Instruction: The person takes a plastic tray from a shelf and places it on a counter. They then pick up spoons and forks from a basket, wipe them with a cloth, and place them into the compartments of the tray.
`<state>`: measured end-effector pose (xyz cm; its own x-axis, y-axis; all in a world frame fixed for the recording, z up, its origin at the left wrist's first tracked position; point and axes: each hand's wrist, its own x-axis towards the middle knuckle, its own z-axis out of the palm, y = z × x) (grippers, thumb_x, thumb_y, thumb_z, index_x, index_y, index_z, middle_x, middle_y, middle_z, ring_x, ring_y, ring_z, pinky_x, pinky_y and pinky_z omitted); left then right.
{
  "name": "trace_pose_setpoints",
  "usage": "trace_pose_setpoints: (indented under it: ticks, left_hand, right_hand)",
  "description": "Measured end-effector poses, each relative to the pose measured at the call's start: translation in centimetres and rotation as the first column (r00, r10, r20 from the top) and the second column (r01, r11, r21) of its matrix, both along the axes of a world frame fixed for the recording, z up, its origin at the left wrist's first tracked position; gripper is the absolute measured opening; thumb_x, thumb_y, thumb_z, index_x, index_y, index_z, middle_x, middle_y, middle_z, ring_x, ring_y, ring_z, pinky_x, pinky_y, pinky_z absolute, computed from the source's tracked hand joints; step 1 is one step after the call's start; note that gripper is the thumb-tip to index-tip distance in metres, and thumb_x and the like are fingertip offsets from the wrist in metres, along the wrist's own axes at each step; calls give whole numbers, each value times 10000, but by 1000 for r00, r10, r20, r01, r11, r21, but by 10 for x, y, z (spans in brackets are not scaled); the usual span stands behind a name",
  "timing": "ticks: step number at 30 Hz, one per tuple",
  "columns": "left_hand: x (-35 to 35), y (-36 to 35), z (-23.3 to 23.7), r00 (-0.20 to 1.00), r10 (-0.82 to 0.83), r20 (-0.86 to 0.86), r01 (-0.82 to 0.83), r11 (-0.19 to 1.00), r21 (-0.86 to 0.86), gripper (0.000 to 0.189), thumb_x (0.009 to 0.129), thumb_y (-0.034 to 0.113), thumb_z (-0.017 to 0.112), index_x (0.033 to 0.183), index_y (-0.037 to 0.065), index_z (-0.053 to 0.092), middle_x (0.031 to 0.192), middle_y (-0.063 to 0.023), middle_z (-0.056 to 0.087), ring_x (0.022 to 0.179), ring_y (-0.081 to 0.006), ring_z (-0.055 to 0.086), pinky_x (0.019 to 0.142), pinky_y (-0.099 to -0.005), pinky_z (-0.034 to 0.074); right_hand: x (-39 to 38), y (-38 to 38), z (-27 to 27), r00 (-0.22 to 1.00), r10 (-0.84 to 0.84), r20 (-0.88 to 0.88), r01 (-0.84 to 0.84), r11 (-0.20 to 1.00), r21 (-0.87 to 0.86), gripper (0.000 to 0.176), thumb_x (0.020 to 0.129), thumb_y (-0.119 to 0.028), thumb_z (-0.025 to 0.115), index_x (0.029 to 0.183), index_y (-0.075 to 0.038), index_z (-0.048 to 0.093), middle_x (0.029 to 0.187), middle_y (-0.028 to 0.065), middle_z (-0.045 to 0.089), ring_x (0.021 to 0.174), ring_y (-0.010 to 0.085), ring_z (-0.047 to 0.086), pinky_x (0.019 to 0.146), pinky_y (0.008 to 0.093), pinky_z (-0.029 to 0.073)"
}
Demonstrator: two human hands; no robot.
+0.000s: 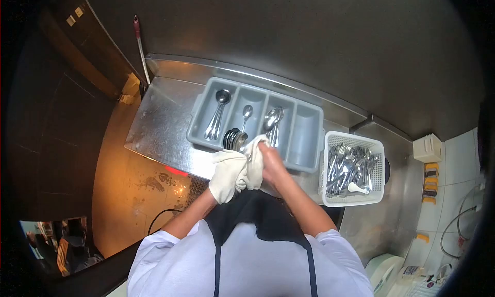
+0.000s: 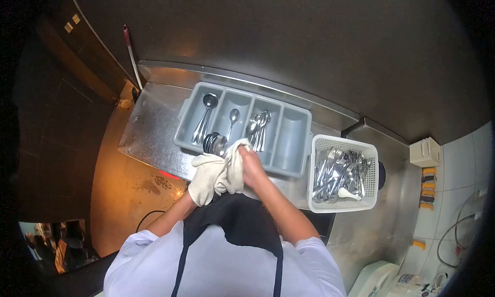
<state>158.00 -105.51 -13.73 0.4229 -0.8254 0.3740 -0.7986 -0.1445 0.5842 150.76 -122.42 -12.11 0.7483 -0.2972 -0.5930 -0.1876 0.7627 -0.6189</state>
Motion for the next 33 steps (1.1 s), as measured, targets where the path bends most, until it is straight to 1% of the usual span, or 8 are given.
trace_pose_setpoints:
  ticks: [6,10,14,17,21,23,30,33]
  left_hand:
    - [-7,-16,55,619,-23,-785,114,992,61,201,980,70,534,783,109,543,691,-26,519,546,-119,504,469,-282,392]
    - [-13,-20,21,516,-47,-855,110,994,12,195,917,47,572,735,113,543,626,-24,497,516,-121,493,442,-290,371]
    - [-10,-14,41,666,104,-738,74,976,204,174,889,72,603,722,106,567,632,-21,525,516,-118,483,445,-303,360]
    - [-14,-9,63,749,174,-639,-1,965,261,172,895,95,600,724,96,582,649,-21,551,527,-116,479,461,-311,362]
    - [-22,-2,63,908,159,-389,-91,978,187,199,961,127,548,776,73,597,703,-47,587,593,-137,516,521,-326,413]
    - [-21,1,28,931,210,-299,-205,977,50,185,975,137,538,818,68,609,745,-69,599,648,-164,551,570,-339,452]
    - [-11,15,23,781,184,-597,-199,979,42,102,934,86,562,909,47,653,819,-91,625,672,-150,580,570,-316,463]
    - [-6,19,26,461,-40,-886,-120,987,-107,148,880,111,605,738,72,605,677,-46,549,559,-112,531,483,-279,408]
  right_hand:
    - [-4,-42,-8,949,83,306,-85,996,-7,315,1077,-273,517,1207,-20,652,1092,95,717,978,231,710,870,397,589]
    - [-4,-1,22,955,295,33,-164,617,-770,334,1049,-289,579,1106,15,703,1017,73,738,845,169,681,792,345,540]
    - [7,-29,7,995,53,-82,-98,555,-826,387,1044,-341,573,987,15,713,818,51,705,766,144,636,716,347,508]
    - [17,-43,26,960,-264,89,248,663,-707,406,1049,-351,555,953,10,713,810,48,694,729,140,616,693,342,500]
    - [17,3,23,963,-267,-45,245,930,-274,342,1066,-278,526,1108,28,672,960,84,699,813,172,671,726,344,537]
    - [10,45,-7,1000,-2,-27,-12,865,-502,325,1065,-259,517,1126,30,653,1010,110,700,872,209,702,771,371,571]
    - [44,1,-24,981,133,140,-157,971,181,324,1072,-254,522,1218,9,642,1067,130,726,905,246,738,796,397,620]
    - [49,-9,-13,920,184,347,-243,960,137,310,1074,-231,524,1229,13,636,1078,132,726,954,234,736,817,376,621]
